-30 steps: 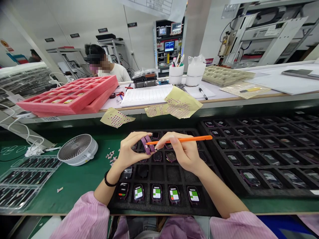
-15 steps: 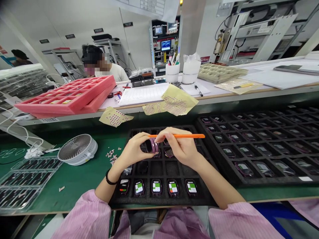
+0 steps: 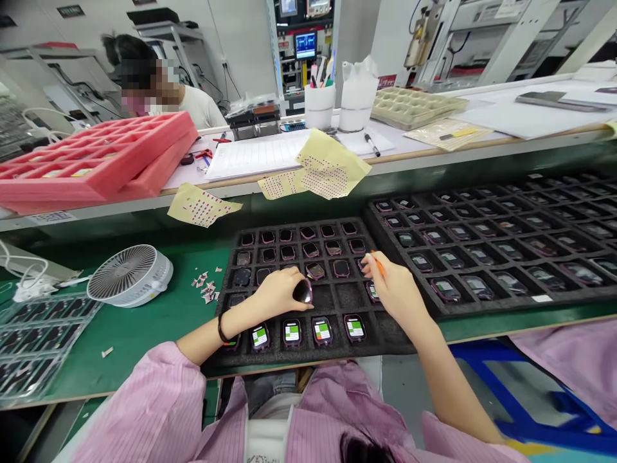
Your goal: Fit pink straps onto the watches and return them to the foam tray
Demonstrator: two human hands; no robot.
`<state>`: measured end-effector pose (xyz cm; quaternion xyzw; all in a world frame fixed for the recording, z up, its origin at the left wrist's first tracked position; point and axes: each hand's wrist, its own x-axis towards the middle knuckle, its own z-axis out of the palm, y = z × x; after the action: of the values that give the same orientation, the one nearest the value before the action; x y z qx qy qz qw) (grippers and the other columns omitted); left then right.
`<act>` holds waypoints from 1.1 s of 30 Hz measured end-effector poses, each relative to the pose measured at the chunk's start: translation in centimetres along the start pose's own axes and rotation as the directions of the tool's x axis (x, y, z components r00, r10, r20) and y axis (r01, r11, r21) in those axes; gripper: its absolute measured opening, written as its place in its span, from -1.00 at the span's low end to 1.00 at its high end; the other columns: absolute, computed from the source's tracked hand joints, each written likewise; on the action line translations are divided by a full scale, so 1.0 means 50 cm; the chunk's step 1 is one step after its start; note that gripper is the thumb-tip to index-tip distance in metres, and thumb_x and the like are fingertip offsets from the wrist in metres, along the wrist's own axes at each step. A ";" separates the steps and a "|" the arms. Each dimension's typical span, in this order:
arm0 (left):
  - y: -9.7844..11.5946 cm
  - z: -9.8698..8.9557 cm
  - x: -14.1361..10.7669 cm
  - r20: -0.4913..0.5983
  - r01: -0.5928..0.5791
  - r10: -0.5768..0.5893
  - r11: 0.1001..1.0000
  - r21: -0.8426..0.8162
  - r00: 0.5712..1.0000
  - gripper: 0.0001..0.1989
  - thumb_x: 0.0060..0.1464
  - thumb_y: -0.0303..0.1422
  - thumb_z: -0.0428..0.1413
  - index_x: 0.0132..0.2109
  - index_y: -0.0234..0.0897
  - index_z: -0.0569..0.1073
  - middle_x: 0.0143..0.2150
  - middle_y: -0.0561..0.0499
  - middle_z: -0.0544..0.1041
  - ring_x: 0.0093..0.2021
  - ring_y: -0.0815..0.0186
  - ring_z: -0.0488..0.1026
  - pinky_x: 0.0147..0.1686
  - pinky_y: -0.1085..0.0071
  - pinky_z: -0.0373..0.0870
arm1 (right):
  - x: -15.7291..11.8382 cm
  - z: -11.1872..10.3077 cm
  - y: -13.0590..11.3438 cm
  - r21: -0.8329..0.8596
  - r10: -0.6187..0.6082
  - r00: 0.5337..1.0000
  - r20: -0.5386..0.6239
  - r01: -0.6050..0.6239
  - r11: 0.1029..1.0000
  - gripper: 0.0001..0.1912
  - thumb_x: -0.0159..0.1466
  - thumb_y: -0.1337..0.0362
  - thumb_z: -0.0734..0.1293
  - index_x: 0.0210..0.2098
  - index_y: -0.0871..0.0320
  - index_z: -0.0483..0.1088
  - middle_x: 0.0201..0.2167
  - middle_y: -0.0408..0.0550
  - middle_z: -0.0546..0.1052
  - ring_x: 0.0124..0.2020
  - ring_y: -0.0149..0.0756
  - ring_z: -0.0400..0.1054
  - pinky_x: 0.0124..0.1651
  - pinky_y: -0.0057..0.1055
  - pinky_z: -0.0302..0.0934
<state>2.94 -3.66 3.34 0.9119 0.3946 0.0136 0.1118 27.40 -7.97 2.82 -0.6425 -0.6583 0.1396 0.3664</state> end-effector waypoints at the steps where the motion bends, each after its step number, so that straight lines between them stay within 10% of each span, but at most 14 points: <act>1: 0.009 0.004 0.010 0.013 -0.021 0.021 1.000 0.020 1.000 -0.50 -0.05 -0.08 0.28 -0.10 -0.42 0.49 -0.11 -0.21 0.52 -0.07 0.01 0.47 -0.09 0.22 0.38 | -0.005 0.004 0.018 -0.158 0.061 0.998 0.025 -0.057 0.986 -0.74 0.40 0.25 0.09 -0.27 0.16 0.36 -0.44 0.01 0.57 -0.43 -0.20 0.50 -0.33 -0.34 0.32; 5: 0.031 0.018 0.031 0.068 -0.060 0.057 0.997 0.047 0.996 -0.40 -0.10 0.02 0.27 -0.10 -0.43 0.48 -0.03 -0.25 0.49 -0.01 0.00 0.43 -0.05 0.24 0.34 | -0.024 0.025 0.050 -0.585 0.226 0.970 0.092 -0.131 0.800 -0.78 0.35 0.42 0.10 -0.19 0.24 0.36 -0.37 0.13 0.58 -0.40 -0.11 0.51 -0.41 -0.37 0.20; 10: -0.008 -0.034 -0.046 0.100 0.011 -0.020 0.996 0.092 0.995 -0.49 0.06 -0.03 0.16 -0.07 -0.43 0.43 -0.02 -0.27 0.47 -0.03 -0.02 0.43 -0.10 0.22 0.33 | -0.039 0.043 0.067 -0.653 0.238 0.964 0.122 -0.103 0.750 -0.76 0.32 0.48 0.08 -0.19 0.30 0.36 -0.33 0.23 0.57 -0.31 -0.03 0.51 -0.36 -0.34 0.21; 15: -0.058 -0.078 -0.191 0.370 0.161 -0.217 0.971 0.178 0.903 -0.72 0.03 -0.31 0.23 -0.12 -0.36 0.43 -0.08 -0.18 0.51 -0.09 0.01 0.48 -0.13 0.20 0.36 | -0.036 0.050 0.123 -0.430 0.157 0.984 0.082 -0.107 0.896 -0.70 0.35 0.31 0.03 -0.19 0.23 0.36 -0.28 0.22 0.57 -0.30 0.00 0.50 -0.31 -0.25 0.28; 19: -0.071 -0.051 -0.272 0.372 0.309 -0.365 0.929 0.203 0.853 -0.60 -0.01 -0.49 0.15 0.02 -0.33 0.36 0.06 -0.19 0.45 0.02 0.03 0.43 -0.06 0.18 0.37 | -0.031 0.048 0.154 -0.142 0.138 0.989 0.043 -0.131 0.981 -0.68 0.33 0.13 0.04 -0.26 0.14 0.34 -0.29 0.16 0.57 -0.25 -0.04 0.50 -0.22 -0.24 0.32; 27: -0.102 -0.005 -0.293 0.284 0.343 -0.350 0.936 0.077 0.893 -0.65 -0.01 -0.46 0.14 -0.02 -0.28 0.40 0.07 -0.15 0.42 0.06 0.06 0.39 0.00 0.17 0.37 | -0.029 0.036 0.143 0.111 0.155 0.955 0.254 -0.188 0.976 -0.58 0.29 -0.07 0.10 -0.30 0.10 0.38 -0.52 -0.05 0.50 -0.50 -0.19 0.39 -0.39 -0.29 0.29; 33: -0.142 -0.002 -0.297 0.122 0.321 -0.297 0.885 -0.337 0.947 -0.66 -0.20 -0.43 0.20 -0.19 -0.24 0.36 -0.05 -0.08 0.43 -0.05 0.14 0.41 -0.09 0.24 0.41 | -0.027 0.016 0.118 0.406 0.298 0.925 0.234 -0.371 0.835 -0.50 0.17 -0.19 0.26 -0.27 0.14 0.40 -0.54 -0.11 0.42 -0.62 -0.35 0.26 -0.61 -0.43 0.14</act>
<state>-12.39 -9.67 2.88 0.8024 0.5221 0.0356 0.2869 31.12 -8.20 -2.00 -0.6340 -0.5136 0.3993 0.4181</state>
